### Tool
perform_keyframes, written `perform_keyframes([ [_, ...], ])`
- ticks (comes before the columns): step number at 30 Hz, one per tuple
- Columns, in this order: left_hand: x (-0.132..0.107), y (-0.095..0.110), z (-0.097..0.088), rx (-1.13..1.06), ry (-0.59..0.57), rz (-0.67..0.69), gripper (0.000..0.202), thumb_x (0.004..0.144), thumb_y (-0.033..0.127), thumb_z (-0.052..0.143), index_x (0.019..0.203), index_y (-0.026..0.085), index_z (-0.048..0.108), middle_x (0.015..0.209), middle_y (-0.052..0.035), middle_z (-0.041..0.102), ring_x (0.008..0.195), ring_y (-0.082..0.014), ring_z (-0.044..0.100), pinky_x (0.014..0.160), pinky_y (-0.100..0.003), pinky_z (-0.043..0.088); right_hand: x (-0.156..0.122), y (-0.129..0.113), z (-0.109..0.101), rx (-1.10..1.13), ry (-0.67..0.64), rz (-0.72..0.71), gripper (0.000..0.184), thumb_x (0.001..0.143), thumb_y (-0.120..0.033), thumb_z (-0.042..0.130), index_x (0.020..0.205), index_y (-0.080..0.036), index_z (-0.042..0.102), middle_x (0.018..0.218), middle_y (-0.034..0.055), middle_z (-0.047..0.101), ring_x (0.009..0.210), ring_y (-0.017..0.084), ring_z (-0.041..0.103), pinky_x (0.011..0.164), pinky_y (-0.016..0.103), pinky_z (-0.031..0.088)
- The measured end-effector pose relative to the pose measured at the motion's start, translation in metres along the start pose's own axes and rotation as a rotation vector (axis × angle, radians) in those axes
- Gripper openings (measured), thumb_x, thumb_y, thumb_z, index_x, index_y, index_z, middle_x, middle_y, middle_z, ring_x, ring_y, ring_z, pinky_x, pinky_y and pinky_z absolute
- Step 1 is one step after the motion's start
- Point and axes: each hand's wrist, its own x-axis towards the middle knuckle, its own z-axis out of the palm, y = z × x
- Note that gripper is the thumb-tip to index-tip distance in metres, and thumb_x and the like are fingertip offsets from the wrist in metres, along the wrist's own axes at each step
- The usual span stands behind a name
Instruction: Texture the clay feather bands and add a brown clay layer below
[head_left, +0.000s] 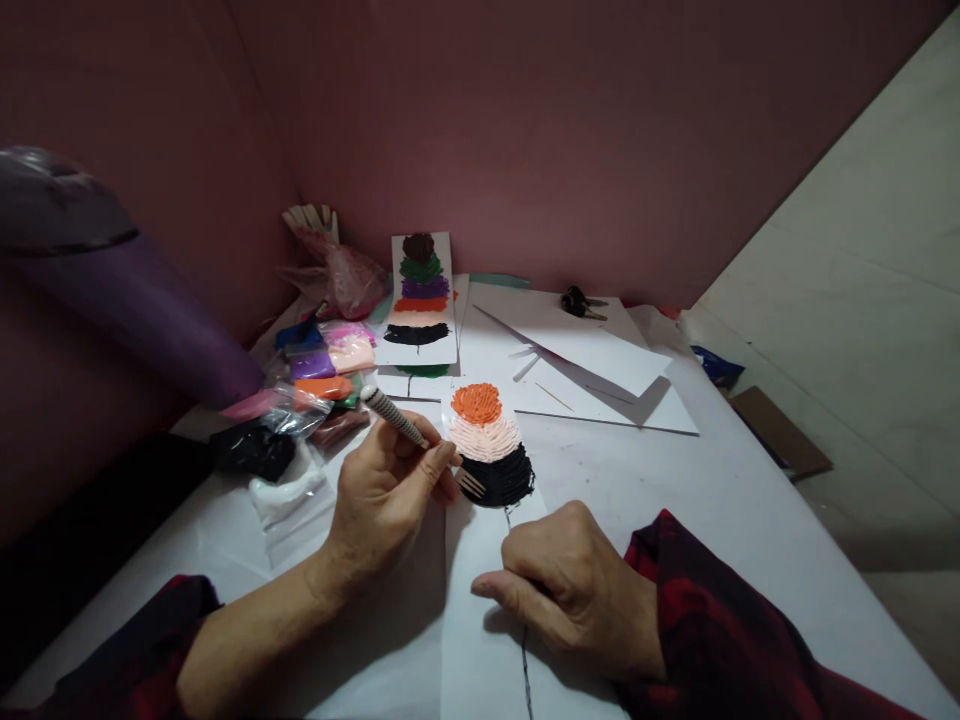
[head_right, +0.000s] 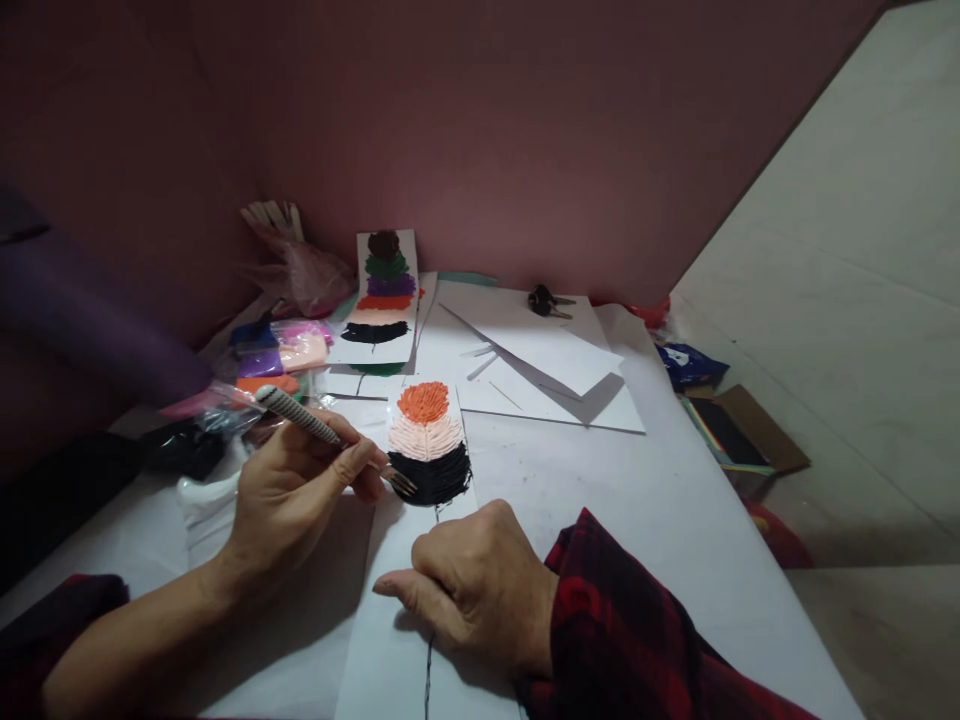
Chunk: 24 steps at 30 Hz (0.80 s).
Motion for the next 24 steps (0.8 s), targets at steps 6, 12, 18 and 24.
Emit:
perform_keyframes([
  [6,-0.002,-0.001,0.005,-0.073,-0.010,-0.064,0.014,0.082,0.019,0.065,0.083,0.018,0.051,0.066,0.0012,0.066,0.049,-0.0131,0.064,0.044,-0.024,0.054,0.001,-0.001,-0.001,0.002,0.008,-0.002,0.051,0.098,-0.036,0.046,0.052,-0.016,0.048,0.046,-0.0054,0.041,0.044,0.008,0.029,0.046,0.026,0.017],
  [12,-0.004,-0.005,0.007,-0.078,-0.032,-0.095,0.013,0.083,0.019,0.064,0.084,0.018,0.051,0.067,0.0005,0.066,0.051,-0.0127,0.065,0.045,-0.023,0.054,0.001,-0.001,-0.001,-0.001,0.006,-0.007,0.052,0.099,-0.037,0.044,0.052,-0.016,0.049,0.046,-0.0054,0.042,0.044,0.008,0.030,0.046,0.026,0.018],
  [18,-0.006,-0.011,0.006,-0.062,-0.040,-0.097,0.013,0.085,0.020,0.064,0.085,0.018,0.052,0.069,0.0005,0.066,0.054,-0.0119,0.065,0.048,-0.022,0.054,0.001,-0.001,0.000,0.001,0.000,0.000,0.052,0.099,-0.037,0.044,0.052,-0.016,0.049,0.046,-0.0057,0.042,0.043,0.008,0.030,0.046,0.026,0.019],
  [24,-0.007,-0.009,0.008,-0.032,-0.033,-0.105,0.014,0.085,0.022,0.064,0.084,0.019,0.051,0.069,0.0015,0.064,0.053,-0.0121,0.064,0.050,-0.024,0.054,0.001,-0.001,-0.001,-0.012,0.002,-0.013,0.052,0.099,-0.037,0.043,0.052,-0.016,0.049,0.046,-0.0056,0.042,0.043,0.008,0.031,0.046,0.027,0.018],
])
